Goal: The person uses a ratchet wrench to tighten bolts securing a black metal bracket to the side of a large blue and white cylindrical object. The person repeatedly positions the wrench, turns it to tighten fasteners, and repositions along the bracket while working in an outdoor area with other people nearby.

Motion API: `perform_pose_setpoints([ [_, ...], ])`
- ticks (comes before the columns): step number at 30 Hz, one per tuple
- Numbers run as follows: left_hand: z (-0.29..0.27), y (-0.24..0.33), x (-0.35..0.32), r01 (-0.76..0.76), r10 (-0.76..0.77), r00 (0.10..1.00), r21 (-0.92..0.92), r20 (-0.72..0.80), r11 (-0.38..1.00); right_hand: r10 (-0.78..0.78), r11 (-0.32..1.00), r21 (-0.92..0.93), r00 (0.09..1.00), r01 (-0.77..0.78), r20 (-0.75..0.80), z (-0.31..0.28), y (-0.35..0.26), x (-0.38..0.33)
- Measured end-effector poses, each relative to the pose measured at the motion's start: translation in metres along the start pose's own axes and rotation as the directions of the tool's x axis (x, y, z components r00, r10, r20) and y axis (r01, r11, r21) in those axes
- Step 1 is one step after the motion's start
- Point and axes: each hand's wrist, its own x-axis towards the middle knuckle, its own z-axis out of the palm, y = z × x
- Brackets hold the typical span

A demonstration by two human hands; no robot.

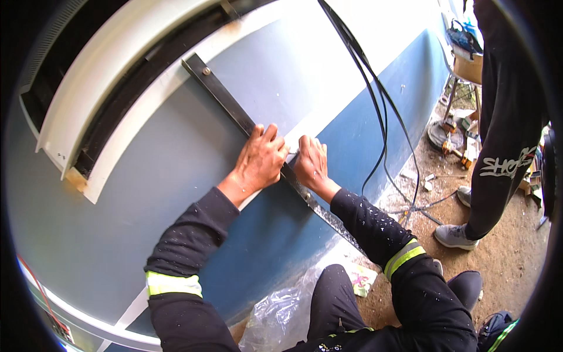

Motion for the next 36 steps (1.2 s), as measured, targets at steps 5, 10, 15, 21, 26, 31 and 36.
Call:
perform_pose_setpoints([
  [5,-0.016,-0.006,-0.014,0.047,-0.062,0.959,-0.061,-0.278,0.997,-0.275,0.960,-0.029,0.955,0.279,0.111,-0.029,0.008,0.002],
  [10,-0.058,-0.034,-0.043,0.229,-0.198,0.887,0.023,-0.417,0.973,-0.433,0.893,0.028,0.840,0.450,0.326,-0.054,0.018,0.041],
  [15,-0.070,-0.040,-0.069,0.234,-0.203,0.896,0.032,-0.395,0.972,-0.462,0.883,0.090,0.815,0.461,0.349,-0.055,0.019,0.052],
  [21,-0.040,-0.044,-0.086,0.201,-0.187,0.901,-0.006,-0.390,0.980,-0.501,0.817,-0.049,0.748,0.575,0.434,-0.076,-0.004,0.086],
  [26,-0.016,-0.049,-0.093,0.188,-0.191,0.892,-0.048,-0.409,0.981,-0.543,0.829,-0.048,0.822,0.558,0.173,-0.141,0.012,0.129],
  [31,-0.011,-0.049,-0.097,0.172,-0.190,0.847,-0.081,-0.497,0.982,-0.287,0.848,-0.244,0.795,0.470,0.535,-0.188,0.056,0.017],
  [36,-0.009,-0.007,-0.075,0.192,-0.280,0.764,-0.209,-0.582,0.959,0.102,0.983,-0.170,0.556,0.072,0.825,-0.264,0.061,-0.075],
])
